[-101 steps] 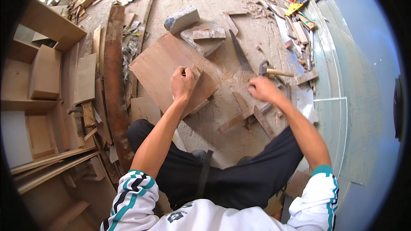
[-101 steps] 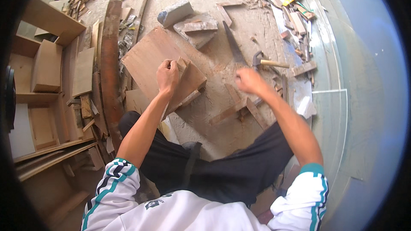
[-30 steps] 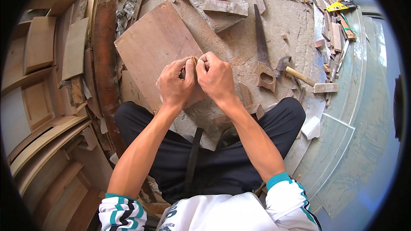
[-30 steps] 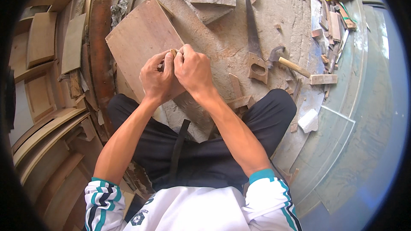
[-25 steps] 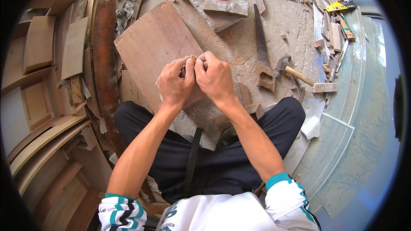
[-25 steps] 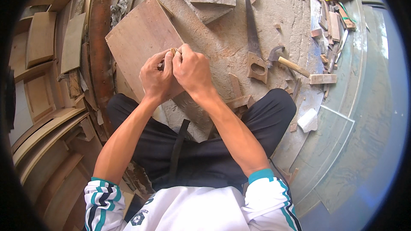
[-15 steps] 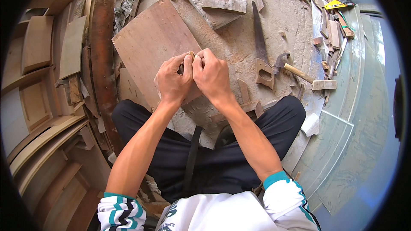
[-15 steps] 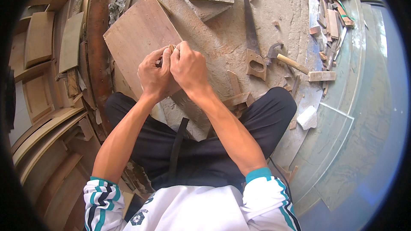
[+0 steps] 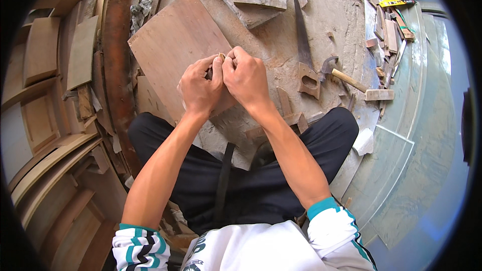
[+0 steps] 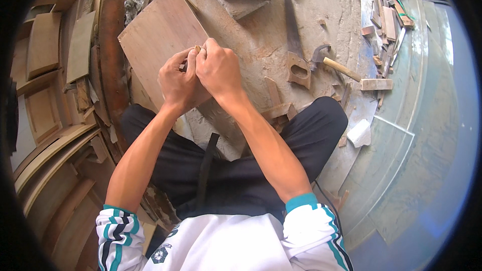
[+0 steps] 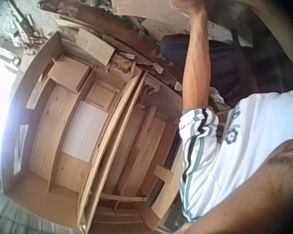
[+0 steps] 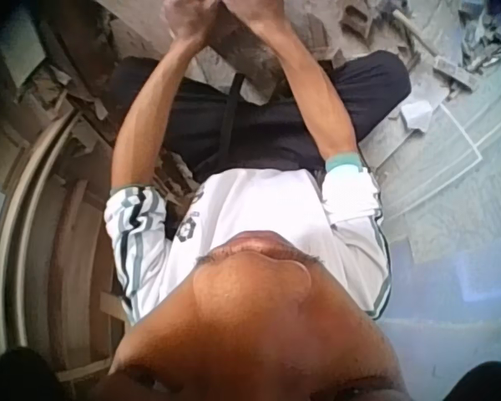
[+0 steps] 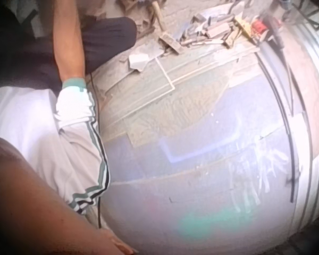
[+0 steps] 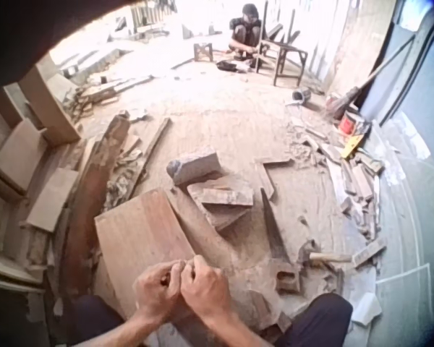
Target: The person sits on the floor and uses a hand saw to cut a small piece of wood. They hold the wood steady with one hand and saw with the other, then inspect the cut piece.
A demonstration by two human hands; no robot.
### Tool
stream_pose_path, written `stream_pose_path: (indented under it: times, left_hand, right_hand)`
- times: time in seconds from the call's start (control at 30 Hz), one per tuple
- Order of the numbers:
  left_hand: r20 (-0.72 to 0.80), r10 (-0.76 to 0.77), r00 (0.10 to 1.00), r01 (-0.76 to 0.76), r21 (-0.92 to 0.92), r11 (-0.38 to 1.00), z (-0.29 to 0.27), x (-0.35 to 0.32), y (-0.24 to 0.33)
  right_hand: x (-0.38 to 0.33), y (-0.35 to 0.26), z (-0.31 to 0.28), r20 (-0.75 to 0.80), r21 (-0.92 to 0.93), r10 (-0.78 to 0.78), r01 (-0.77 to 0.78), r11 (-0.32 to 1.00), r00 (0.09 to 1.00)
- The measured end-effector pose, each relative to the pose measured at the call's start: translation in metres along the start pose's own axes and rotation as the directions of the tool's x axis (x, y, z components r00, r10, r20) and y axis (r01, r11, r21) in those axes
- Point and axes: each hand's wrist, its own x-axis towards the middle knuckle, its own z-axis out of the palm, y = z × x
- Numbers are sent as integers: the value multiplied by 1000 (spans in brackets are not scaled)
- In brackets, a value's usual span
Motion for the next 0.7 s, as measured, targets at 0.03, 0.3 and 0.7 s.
stream_pose_path:
  times: [0.03, 0.3, 0.7]
  left_hand:
    - [-2, -3, 1000, 3, 6, 1000, 0, 1, 0]
    - [-15, -1, 1000, 2, 45, 999, 2, 0, -4]
    - [-28, 8, 1000, -7, 44, 999, 5, 0, -6]
  right_hand:
    - [2, -1, 0, 12, 3, 6, -6, 1000, 1000]
    - [-3, 1, -9, 97, -111, -45, 56, 992, 994]
    - [-69, 19, -16, 208, -252, -51, 104, 962, 977]
